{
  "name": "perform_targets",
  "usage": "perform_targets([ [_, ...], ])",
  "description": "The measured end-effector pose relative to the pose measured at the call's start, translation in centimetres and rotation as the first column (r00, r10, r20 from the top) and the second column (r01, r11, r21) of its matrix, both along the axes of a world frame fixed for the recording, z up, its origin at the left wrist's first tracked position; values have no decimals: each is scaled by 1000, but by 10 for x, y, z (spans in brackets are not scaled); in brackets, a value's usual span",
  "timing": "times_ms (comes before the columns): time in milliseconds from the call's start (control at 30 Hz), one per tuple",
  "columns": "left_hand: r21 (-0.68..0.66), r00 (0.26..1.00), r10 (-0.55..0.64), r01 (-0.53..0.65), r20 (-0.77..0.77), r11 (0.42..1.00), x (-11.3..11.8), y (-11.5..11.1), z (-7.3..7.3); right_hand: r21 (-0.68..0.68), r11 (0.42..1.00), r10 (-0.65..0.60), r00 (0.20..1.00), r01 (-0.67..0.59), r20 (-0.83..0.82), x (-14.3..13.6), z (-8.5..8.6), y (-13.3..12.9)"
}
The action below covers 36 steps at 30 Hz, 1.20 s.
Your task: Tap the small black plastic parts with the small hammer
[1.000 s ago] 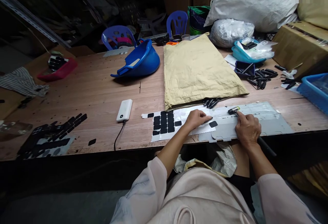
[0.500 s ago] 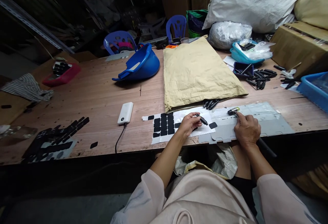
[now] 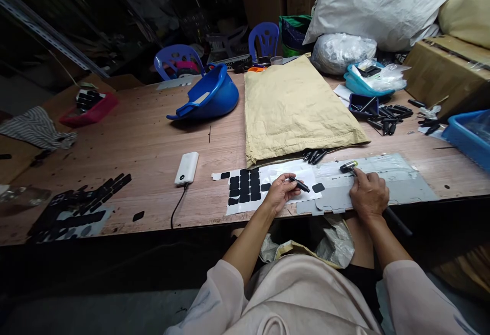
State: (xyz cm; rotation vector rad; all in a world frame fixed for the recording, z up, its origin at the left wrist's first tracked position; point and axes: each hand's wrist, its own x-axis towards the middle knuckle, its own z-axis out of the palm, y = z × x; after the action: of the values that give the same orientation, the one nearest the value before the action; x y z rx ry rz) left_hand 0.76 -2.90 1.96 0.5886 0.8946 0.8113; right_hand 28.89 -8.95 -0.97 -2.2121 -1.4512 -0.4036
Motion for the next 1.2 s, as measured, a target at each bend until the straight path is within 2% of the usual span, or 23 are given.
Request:
perform_targets([
  [367,-76,994,94,-98,-59,992,2,-4,1,-1,1000,-17,1000,17,14,-1,0,1],
  [433,-37,992,101,-105,-81,994,2,-5,-1,4,1000,-16,1000,16,24,-1,0,0],
  [500,62,985,106,-99,-135,993,4,-5,-3,2,1000,-18,999,18,31,-1,-1,0],
  [567,213,966,107,-56,-236,976,6,-7,-5,-1,1000,-18,999,18,29,0,-1,0],
  [633,355,919,106,39,-380,934,9,-10,-6,-6,1000,-11,1000,11,18,2,-1,1],
  [733,475,806,108,229,-582,850,11,-15,-6,-6,1000,18,1000,-18,-10,2,3,0],
  [800,527,737,136,328,-662,784,12,-18,-7,32,998,53,998,-52,-31,-4,9,-4],
  [900,561,658,195,406,-727,721,13,-19,-8,162,976,163,982,-147,-94,-26,17,-13],
  [1000,542,610,201,447,-767,711,14,-16,-8,268,924,339,908,-273,-244,-57,21,-25],
  [1100,523,603,159,495,-782,693,13,-11,-7,285,888,452,802,-361,-392,-82,22,-34],
  [1200,505,611,106,529,-784,682,11,-5,-5,269,870,492,768,-414,-411,-96,26,-39],
])
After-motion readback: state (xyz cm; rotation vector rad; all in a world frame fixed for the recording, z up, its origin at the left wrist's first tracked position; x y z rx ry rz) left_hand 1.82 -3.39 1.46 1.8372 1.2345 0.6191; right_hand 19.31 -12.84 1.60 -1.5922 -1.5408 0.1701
